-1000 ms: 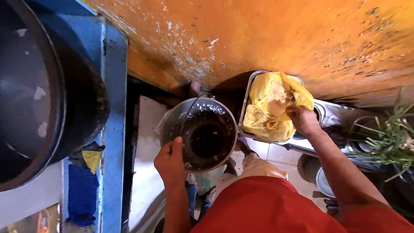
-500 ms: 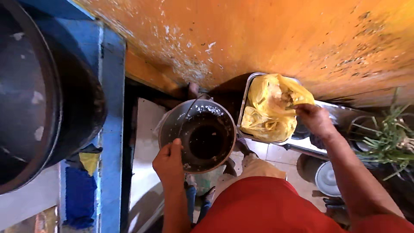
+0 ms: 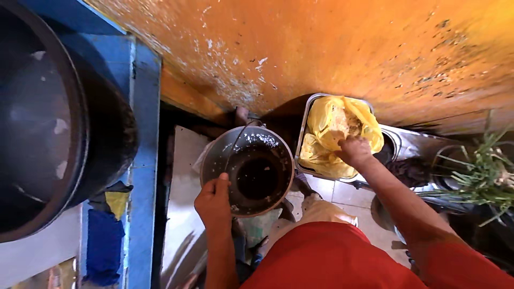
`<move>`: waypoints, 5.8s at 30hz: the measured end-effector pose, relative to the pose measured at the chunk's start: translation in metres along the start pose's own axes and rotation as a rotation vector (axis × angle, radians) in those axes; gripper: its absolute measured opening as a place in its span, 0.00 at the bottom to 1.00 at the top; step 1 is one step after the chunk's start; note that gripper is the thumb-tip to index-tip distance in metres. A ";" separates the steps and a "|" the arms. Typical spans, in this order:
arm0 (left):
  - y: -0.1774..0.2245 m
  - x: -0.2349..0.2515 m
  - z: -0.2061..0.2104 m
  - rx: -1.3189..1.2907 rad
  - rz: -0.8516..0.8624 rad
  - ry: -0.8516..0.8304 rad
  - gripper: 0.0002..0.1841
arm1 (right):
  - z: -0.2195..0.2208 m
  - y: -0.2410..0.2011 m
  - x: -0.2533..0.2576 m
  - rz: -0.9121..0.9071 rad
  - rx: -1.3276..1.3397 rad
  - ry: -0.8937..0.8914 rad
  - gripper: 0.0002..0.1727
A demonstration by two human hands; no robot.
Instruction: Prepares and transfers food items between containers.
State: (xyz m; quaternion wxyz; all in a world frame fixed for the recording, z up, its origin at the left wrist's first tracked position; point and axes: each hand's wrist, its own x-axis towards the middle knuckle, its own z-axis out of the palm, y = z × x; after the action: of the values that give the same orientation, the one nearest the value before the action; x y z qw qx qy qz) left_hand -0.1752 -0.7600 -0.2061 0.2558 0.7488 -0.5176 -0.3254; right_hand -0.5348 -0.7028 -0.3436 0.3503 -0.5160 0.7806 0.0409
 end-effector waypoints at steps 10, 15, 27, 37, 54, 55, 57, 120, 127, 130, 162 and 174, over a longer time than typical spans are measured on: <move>-0.005 -0.002 -0.002 0.009 0.026 0.003 0.13 | -0.009 0.006 0.031 -0.209 0.240 0.215 0.13; -0.004 -0.004 -0.003 0.060 0.014 -0.014 0.14 | -0.012 0.013 0.101 0.001 0.117 0.382 0.17; -0.005 -0.005 -0.002 0.065 0.018 -0.008 0.14 | -0.061 0.017 0.108 0.186 0.013 0.189 0.32; -0.004 -0.004 -0.001 0.060 0.026 -0.003 0.14 | -0.049 0.013 0.051 -0.019 0.037 0.444 0.16; -0.001 -0.007 0.007 0.075 -0.004 -0.023 0.14 | -0.040 0.019 0.137 0.216 0.136 0.167 0.34; -0.002 -0.007 0.007 0.069 -0.003 -0.022 0.14 | -0.039 0.016 0.139 0.258 0.174 0.186 0.35; -0.004 -0.007 0.008 0.058 -0.007 -0.022 0.14 | -0.039 0.011 0.143 0.313 0.258 0.229 0.31; -0.002 0.011 0.018 0.005 -0.088 -0.016 0.14 | 0.023 0.091 0.038 -0.183 0.490 -0.019 0.56; -0.007 0.011 0.017 -0.055 -0.071 -0.018 0.13 | 0.015 0.092 0.034 -0.292 0.103 -0.083 0.47; -0.007 0.010 0.017 -0.048 -0.074 -0.020 0.13 | 0.018 0.088 0.028 -0.190 0.136 0.054 0.26; -0.007 -0.037 0.008 -0.038 -0.081 0.054 0.12 | 0.022 0.068 0.067 0.456 0.106 0.099 0.27; -0.018 -0.105 -0.032 -0.072 -0.137 0.195 0.14 | 0.003 0.072 -0.016 0.176 0.378 0.433 0.38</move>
State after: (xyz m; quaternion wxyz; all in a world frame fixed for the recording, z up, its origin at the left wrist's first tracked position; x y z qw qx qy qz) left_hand -0.1669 -0.6533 -0.1752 0.3085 0.8009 -0.4258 -0.2863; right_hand -0.5896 -0.6563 -0.3577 0.2609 -0.3688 0.8725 -0.1860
